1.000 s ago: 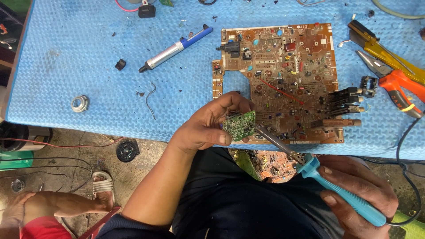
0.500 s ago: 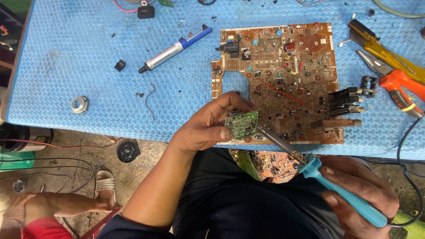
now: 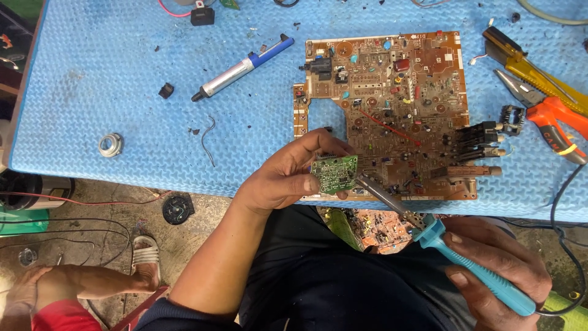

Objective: Repairing a circuit board by desoldering and soldering electronic components using a soldering iron and other hand tools.

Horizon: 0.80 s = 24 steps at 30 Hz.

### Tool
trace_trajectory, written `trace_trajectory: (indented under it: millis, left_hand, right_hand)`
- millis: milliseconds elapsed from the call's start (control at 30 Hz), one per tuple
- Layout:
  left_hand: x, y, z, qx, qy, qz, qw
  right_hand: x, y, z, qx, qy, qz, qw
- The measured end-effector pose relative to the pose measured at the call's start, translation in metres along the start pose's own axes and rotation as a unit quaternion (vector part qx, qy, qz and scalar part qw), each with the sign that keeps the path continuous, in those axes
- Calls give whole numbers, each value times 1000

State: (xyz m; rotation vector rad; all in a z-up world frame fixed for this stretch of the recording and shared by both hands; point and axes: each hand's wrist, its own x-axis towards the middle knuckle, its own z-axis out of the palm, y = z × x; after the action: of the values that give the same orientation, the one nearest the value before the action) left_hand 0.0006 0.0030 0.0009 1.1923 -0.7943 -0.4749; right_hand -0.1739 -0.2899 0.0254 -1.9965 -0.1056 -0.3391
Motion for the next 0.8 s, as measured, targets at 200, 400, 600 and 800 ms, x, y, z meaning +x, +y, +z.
trace_trajectory:
  millis: [200,400,600,800]
  left_hand:
    - [0,2,0,4,-3,-3,1000]
    - [-1,-1,0,6,-1,-2,1000]
    - [-1,-3,1,-17,3,-6,1000]
    - [-2,-12,8,-247,7,-11,969]
  right_hand:
    - [3,-1,-2,-10,-14,-11,1000]
    - [-1,2,-2,-6,-3,-5,1000]
    - [-1,4,-3,-9,-12,-5,1000]
    - [-5,16,-8,-17,1,-37,999]
